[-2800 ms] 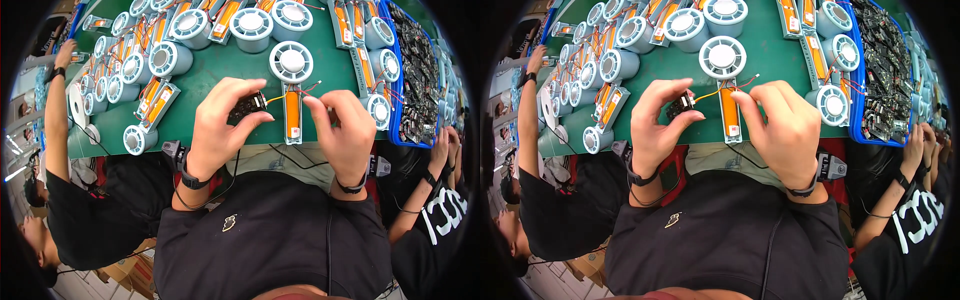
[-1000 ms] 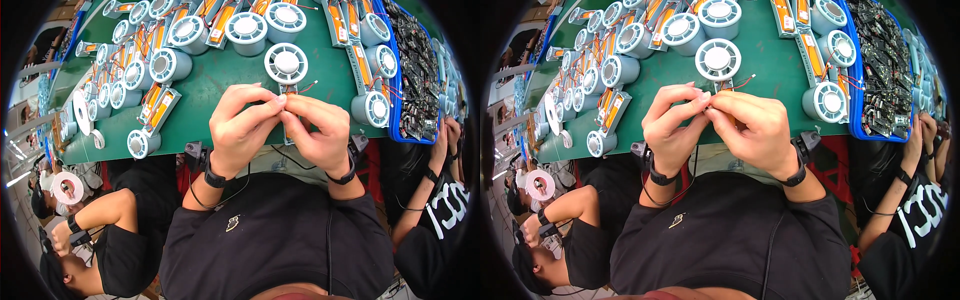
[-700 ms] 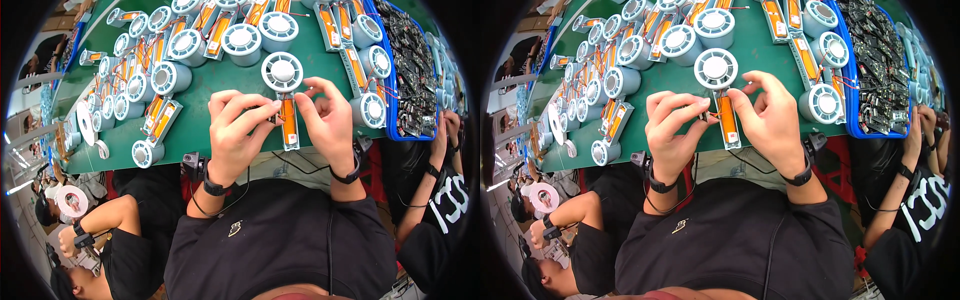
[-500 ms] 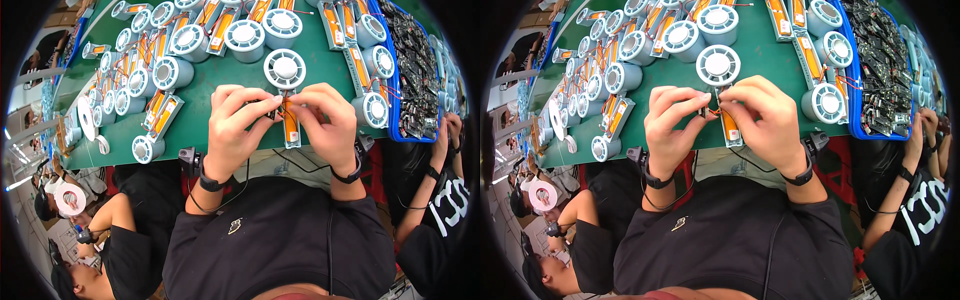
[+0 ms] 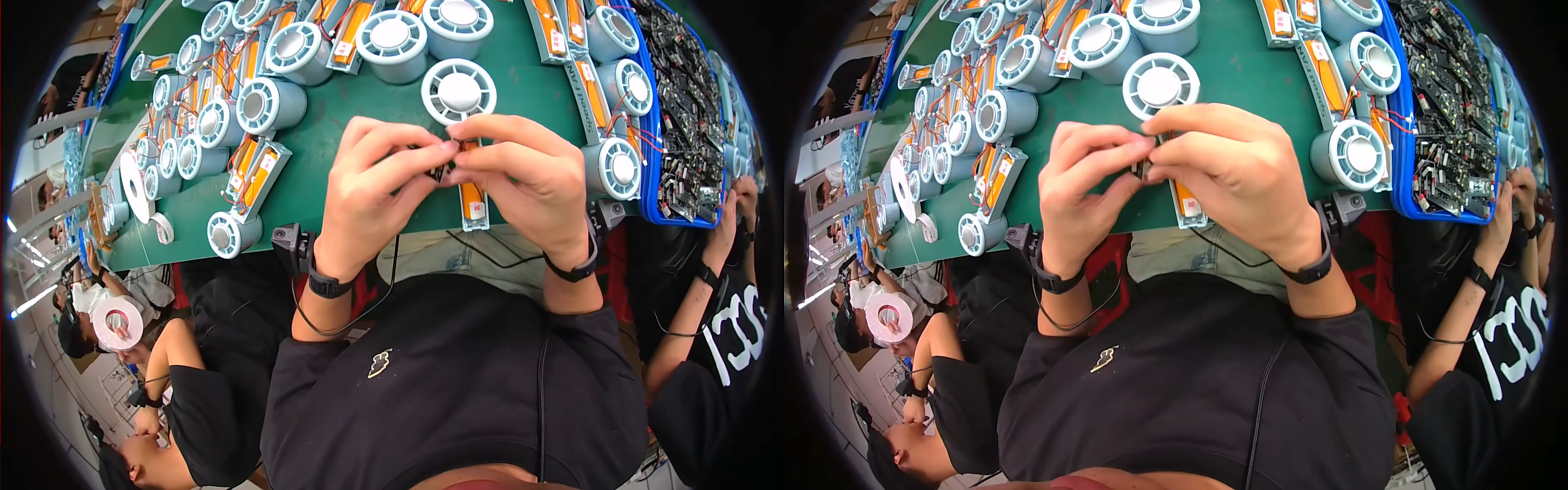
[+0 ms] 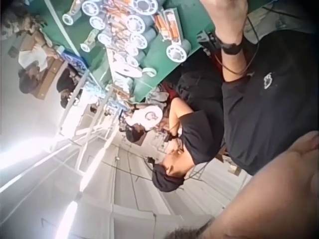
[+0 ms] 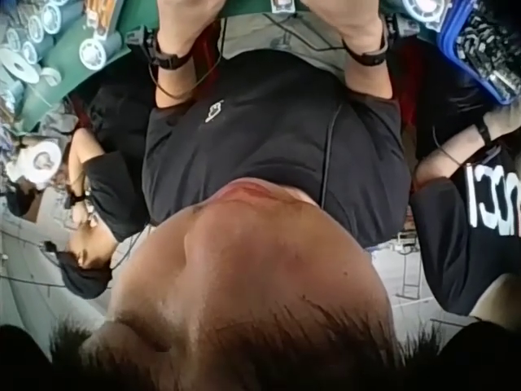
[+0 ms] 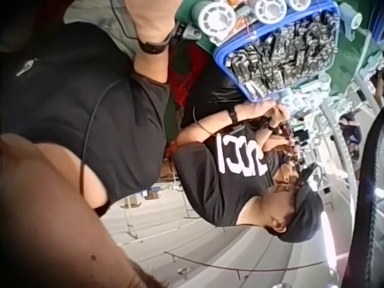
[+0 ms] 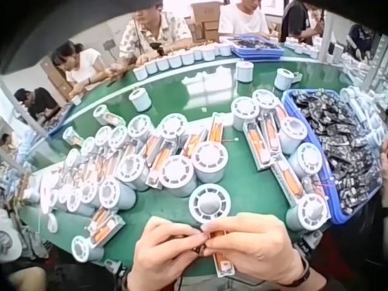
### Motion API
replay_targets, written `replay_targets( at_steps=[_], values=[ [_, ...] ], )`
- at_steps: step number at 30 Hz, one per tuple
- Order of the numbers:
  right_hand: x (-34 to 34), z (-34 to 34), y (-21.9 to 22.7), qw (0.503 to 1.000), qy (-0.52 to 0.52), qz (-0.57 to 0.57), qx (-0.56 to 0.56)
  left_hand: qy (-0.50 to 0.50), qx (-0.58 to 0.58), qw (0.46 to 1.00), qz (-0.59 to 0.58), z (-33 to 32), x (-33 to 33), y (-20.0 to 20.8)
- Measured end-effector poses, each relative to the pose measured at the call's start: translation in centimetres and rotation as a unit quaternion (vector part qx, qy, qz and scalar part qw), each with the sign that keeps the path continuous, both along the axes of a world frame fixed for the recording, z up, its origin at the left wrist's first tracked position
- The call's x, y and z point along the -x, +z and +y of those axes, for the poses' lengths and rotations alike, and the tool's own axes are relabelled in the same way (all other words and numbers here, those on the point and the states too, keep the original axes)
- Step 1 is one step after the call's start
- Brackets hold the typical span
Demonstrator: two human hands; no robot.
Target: Assembling small electronic components by inserting circuit boards into plastic housings and connecting wires on a production line.
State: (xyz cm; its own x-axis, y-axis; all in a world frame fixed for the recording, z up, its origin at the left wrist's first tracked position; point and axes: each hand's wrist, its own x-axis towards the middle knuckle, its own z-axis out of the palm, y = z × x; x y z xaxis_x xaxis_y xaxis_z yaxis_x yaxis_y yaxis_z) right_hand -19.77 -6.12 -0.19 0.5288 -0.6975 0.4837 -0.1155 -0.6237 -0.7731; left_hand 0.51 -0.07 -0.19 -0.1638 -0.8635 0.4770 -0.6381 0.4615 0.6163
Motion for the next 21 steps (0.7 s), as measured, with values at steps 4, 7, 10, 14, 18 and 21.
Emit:
replay_targets(
  at_steps=[4, 7, 10, 14, 18, 21],
  values=[
    [-0.4, 1.3, 0.6, 0.993, -0.089, -0.029, -0.072, 0.001, -0.068, 0.991, 0.114, 1.0, 0.4, -0.6],
    [-0.4, 1.8, -0.1, 0.983, -0.126, -0.042, -0.13, 0.013, -0.071, 0.992, 0.103, 1.2, 0.4, 0.1],
    [-0.4, 1.5, -1.0, 0.986, -0.092, -0.067, -0.123, 0.01, -0.082, 0.99, 0.118, 1.5, 0.5, 0.5],
    [-0.1, 0.8, -0.9, 0.997, -0.047, -0.042, 0.041, -0.016, -0.106, 0.979, 0.175, 1.4, 0.3, 0.3],
    [-0.3, 1.3, -0.5, 0.996, -0.044, -0.064, -0.049, -0.031, -0.123, 0.964, 0.234, 1.3, 0.4, 0.0],
    [0.0, 1.2, 0.2, 0.996, -0.029, -0.003, -0.084, -0.021, -0.125, 0.949, 0.29, 1.0, 1.2, -0.2]
  ],
)
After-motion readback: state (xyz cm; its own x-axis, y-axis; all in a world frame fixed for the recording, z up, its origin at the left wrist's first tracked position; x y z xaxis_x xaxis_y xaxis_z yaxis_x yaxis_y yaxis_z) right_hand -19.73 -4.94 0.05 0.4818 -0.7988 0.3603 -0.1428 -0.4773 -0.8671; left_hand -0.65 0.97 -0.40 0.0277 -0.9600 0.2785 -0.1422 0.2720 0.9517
